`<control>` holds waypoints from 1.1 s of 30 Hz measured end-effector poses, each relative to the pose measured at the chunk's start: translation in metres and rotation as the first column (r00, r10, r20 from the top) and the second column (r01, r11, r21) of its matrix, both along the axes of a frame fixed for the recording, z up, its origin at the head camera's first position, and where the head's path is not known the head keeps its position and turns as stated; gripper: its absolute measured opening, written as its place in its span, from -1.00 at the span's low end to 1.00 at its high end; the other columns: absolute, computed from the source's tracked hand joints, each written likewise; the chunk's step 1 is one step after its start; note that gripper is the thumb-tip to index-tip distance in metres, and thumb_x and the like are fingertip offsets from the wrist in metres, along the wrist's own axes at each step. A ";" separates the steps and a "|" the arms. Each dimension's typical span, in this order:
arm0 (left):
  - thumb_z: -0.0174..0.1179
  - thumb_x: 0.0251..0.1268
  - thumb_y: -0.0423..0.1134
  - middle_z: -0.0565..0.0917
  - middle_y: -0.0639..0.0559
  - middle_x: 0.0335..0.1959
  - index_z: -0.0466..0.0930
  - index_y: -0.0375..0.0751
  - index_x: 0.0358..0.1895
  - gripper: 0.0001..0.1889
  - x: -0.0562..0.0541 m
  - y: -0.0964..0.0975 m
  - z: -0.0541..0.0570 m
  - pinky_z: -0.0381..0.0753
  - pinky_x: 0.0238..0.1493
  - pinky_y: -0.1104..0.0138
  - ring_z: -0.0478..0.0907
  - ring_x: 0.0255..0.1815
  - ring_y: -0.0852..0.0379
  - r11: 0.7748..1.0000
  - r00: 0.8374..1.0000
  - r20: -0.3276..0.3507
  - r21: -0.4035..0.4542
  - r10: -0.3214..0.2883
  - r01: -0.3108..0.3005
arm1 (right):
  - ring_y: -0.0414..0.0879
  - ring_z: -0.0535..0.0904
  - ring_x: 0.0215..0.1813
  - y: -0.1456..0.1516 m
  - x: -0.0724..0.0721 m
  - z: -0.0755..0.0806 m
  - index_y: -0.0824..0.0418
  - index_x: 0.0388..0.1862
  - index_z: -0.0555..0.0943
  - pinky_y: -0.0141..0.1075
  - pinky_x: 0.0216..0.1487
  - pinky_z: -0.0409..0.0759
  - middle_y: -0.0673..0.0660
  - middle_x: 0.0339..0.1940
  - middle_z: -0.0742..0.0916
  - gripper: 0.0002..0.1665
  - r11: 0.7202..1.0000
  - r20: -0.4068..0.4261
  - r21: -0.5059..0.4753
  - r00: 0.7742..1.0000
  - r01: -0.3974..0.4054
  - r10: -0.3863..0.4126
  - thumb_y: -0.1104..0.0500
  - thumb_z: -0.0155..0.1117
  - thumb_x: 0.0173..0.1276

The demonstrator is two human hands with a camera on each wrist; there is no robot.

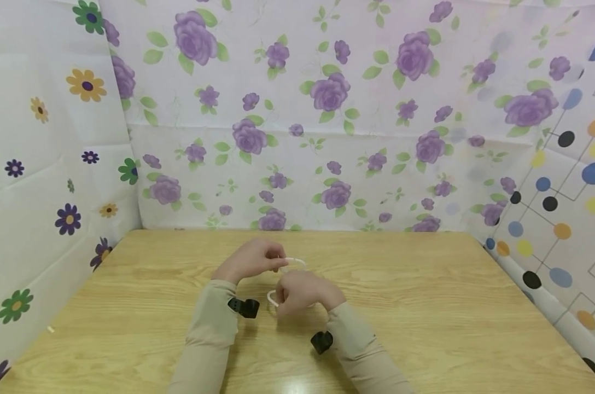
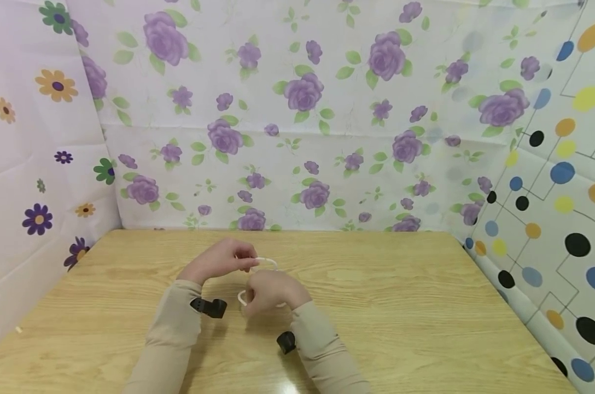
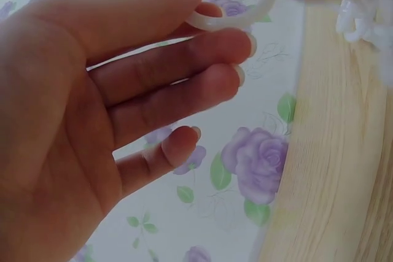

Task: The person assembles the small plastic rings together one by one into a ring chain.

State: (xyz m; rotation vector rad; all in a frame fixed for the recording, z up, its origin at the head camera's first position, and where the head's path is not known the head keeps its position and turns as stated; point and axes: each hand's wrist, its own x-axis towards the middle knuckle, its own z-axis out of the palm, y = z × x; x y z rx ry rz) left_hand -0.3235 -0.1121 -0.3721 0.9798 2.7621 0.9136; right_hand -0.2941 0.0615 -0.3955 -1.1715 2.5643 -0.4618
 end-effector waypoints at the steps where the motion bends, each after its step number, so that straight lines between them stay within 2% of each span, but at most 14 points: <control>1: 0.18 0.38 -0.12 0.63 0.04 -0.53 0.67 -0.12 -0.35 -0.80 0.000 -0.001 0.000 0.38 -0.47 0.36 0.36 -0.59 0.22 1.000 1.000 -0.002 0.001 0.004 -0.004 | -0.34 0.28 -0.67 0.003 0.000 0.005 0.12 -0.47 0.63 -0.52 -0.53 0.32 -0.16 -0.69 0.50 -0.93 1.000 0.010 -0.027 1.000 -0.014 0.015 0.20 0.27 0.21; 5: 0.19 0.37 -0.14 0.64 0.03 -0.54 0.67 -0.19 -0.33 -0.79 -0.001 -0.003 0.001 0.39 -0.47 0.36 0.37 -0.59 0.22 1.000 1.000 -0.005 0.003 0.019 -0.019 | -0.33 0.13 -0.68 0.018 0.001 0.022 0.15 -0.42 0.55 -0.49 -0.54 0.19 -0.14 -0.73 0.38 -0.91 0.989 0.012 -0.135 0.998 -0.056 0.058 0.24 0.15 0.29; 8: 0.20 0.36 -0.15 0.66 -0.01 -0.52 0.67 -0.21 -0.34 -0.80 -0.002 -0.003 0.000 0.41 -0.46 0.36 0.40 -0.58 0.22 1.000 1.000 0.007 0.003 0.024 -0.024 | -0.31 0.05 -0.68 0.030 0.003 0.032 0.15 -0.42 0.49 -0.46 -0.55 0.12 -0.12 -0.75 0.30 -0.89 0.978 0.011 -0.203 0.999 -0.039 0.042 0.26 0.07 0.30; 13: 0.20 0.36 -0.16 0.65 -0.01 -0.53 0.65 -0.14 -0.39 -0.81 -0.003 -0.001 -0.003 0.40 -0.46 0.36 0.39 -0.57 0.22 1.000 1.000 0.015 -0.001 0.009 -0.009 | -0.29 0.06 -0.67 0.045 0.007 0.043 0.15 -0.40 0.47 -0.44 -0.52 0.13 -0.11 -0.75 0.25 -0.91 0.957 -0.006 -0.284 0.998 0.052 -0.056 0.26 0.07 0.31; 17: 0.20 0.36 -0.16 0.64 0.02 -0.56 0.63 -0.07 -0.44 -0.81 -0.003 0.001 -0.003 0.38 -0.48 0.37 0.36 -0.59 0.23 1.000 1.000 0.011 -0.012 -0.004 0.004 | -0.29 0.06 -0.69 0.051 0.009 0.049 0.14 -0.39 0.50 -0.43 -0.55 0.12 -0.11 -0.77 0.26 -0.91 0.935 -0.032 -0.328 0.987 0.137 -0.156 0.26 0.07 0.30; 21: 0.19 0.36 -0.19 0.64 0.03 -0.55 0.64 -0.07 -0.42 -0.83 -0.002 0.001 -0.002 0.38 -0.48 0.38 0.37 -0.58 0.24 0.999 1.000 0.009 -0.019 -0.027 0.027 | -0.28 0.05 -0.70 0.052 0.009 0.051 0.14 -0.38 0.52 -0.42 -0.59 0.09 -0.11 -0.79 0.26 -0.89 0.917 -0.039 -0.354 0.976 0.185 -0.212 0.27 0.04 0.28; 26: 0.19 0.36 -0.19 0.63 0.07 -0.56 0.64 -0.05 -0.43 -0.83 -0.002 0.003 -0.003 0.39 -0.48 0.39 0.37 -0.58 0.25 0.998 0.999 0.011 -0.029 -0.046 0.047 | -0.27 0.07 -0.70 0.052 0.010 0.053 0.15 -0.38 0.53 -0.43 -0.59 0.09 -0.11 -0.79 0.28 -0.89 0.914 -0.041 -0.354 0.973 0.198 -0.227 0.26 0.05 0.31; 33: 0.20 0.36 -0.15 0.63 0.12 -0.55 0.65 -0.06 -0.42 -0.82 -0.002 0.004 -0.003 0.42 -0.45 0.37 0.42 -0.55 0.22 0.999 0.998 0.037 -0.028 -0.044 0.045 | -0.27 0.18 -0.67 0.054 0.006 0.048 0.16 -0.40 0.51 -0.43 -0.57 0.20 -0.10 -0.73 0.38 -0.83 0.902 -0.078 -0.374 0.962 0.217 -0.263 0.19 0.13 0.43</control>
